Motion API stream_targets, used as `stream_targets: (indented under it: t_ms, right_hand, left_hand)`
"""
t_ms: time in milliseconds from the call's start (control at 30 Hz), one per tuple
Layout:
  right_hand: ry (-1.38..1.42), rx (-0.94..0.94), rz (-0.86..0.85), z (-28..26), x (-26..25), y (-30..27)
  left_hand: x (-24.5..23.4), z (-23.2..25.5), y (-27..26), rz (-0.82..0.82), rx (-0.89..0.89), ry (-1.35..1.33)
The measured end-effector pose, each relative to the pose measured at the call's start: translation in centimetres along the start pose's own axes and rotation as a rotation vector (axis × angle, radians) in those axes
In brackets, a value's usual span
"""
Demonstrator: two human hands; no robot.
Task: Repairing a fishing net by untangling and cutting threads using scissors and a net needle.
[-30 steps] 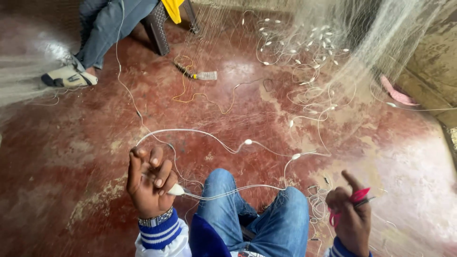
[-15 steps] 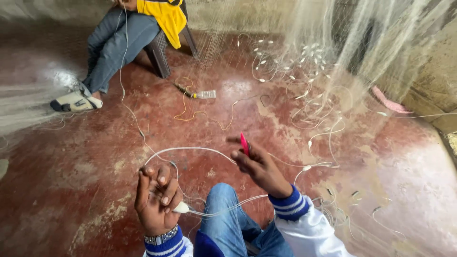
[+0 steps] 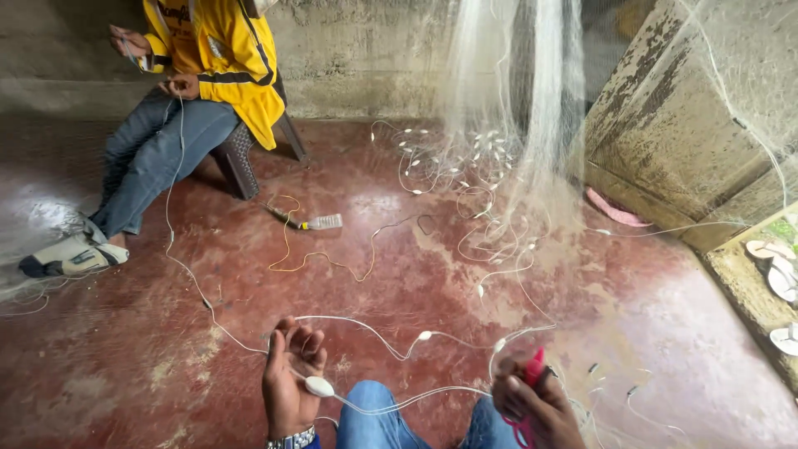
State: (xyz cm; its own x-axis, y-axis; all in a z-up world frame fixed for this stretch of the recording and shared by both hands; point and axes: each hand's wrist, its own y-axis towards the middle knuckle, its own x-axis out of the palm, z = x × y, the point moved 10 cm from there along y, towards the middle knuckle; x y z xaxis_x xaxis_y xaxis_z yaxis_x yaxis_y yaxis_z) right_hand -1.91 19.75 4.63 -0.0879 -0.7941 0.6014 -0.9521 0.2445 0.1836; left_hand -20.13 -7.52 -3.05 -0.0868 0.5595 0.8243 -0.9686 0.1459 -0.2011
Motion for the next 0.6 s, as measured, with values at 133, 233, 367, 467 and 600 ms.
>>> stream_targets:
  t_ms: [133,233,367,467,600]
  right_hand:
    - [0.022,-0.115,-0.085,-2.1,-0.9,-1.2]
    - [0.008,-0.200,0.016,-3.6,-2.3,-1.9]
    - [-0.048,-0.167,0.215,-3.5,-3.3,-3.5]
    - [-0.158,-0.119,0.292,-2.2,-4.0,-4.4]
    - [-0.332,-0.036,0.344,-1.0,-4.9,-4.7]
  left_hand:
    - [-2.6,-0.2,1.2,0.035,-0.004,-0.089]
    - [-6.6,0.3,2.4,0.121,-0.011,-0.089]
    - [-9.8,0.3,2.5,0.157,-0.042,0.051]
    - [-11.6,-1.7,2.8,0.149,-0.109,0.235]
    - [-12.9,-5.8,3.5,0.125,-0.252,0.364]
